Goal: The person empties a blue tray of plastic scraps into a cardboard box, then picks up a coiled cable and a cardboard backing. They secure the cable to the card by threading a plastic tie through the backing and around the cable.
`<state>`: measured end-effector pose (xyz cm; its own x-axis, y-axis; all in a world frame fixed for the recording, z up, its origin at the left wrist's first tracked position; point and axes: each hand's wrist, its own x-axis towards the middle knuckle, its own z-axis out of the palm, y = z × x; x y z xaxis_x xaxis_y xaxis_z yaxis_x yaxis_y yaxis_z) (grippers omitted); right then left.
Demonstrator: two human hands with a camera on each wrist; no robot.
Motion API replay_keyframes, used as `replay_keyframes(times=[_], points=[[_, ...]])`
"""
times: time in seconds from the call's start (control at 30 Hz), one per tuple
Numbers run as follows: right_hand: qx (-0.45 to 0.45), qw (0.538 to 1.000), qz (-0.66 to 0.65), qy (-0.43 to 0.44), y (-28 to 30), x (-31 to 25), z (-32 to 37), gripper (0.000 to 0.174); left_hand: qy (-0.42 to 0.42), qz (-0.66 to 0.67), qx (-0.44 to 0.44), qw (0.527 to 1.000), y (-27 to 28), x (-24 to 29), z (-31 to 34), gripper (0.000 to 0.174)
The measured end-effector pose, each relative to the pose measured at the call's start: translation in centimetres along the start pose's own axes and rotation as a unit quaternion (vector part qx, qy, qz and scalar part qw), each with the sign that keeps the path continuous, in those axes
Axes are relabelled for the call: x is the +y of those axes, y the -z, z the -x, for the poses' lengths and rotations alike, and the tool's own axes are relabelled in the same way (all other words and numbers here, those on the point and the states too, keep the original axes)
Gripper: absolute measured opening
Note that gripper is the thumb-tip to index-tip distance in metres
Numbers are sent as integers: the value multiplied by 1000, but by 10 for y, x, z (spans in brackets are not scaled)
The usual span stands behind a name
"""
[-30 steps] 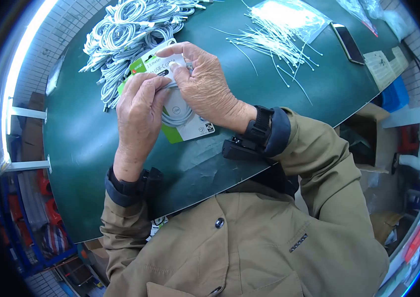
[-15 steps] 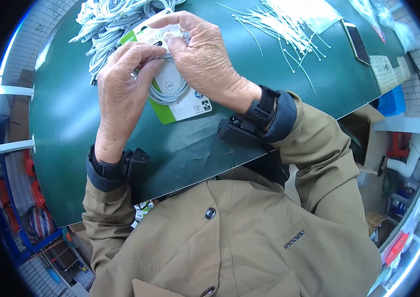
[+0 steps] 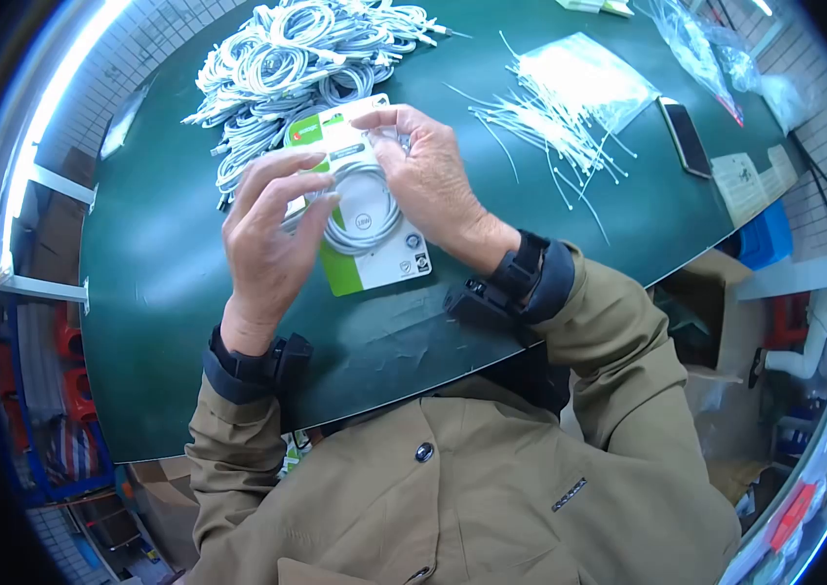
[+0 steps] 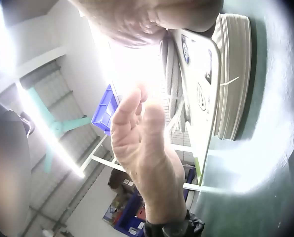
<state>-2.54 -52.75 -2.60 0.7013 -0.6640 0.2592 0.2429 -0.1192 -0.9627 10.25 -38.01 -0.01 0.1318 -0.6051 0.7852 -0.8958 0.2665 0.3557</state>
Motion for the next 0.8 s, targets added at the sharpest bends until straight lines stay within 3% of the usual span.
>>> replay_keyframes(times=[0.1, 0.23, 0.67, 0.8], points=[[-7, 999, 30, 20, 3, 9, -5, 23, -75, -69, -109, 989, 19, 9, 4, 36], [-26, 998, 62, 17, 4, -1, -1, 23, -32, -35, -239, 970, 24, 22, 13, 39], [-7, 1000, -17, -2, 1, 0, 2, 21, -94, -9, -197, 976, 8, 14, 21, 26], [8, 996, 55, 66, 4, 6, -5, 20, -80, 42, -169, 982, 10, 5, 24, 30]])
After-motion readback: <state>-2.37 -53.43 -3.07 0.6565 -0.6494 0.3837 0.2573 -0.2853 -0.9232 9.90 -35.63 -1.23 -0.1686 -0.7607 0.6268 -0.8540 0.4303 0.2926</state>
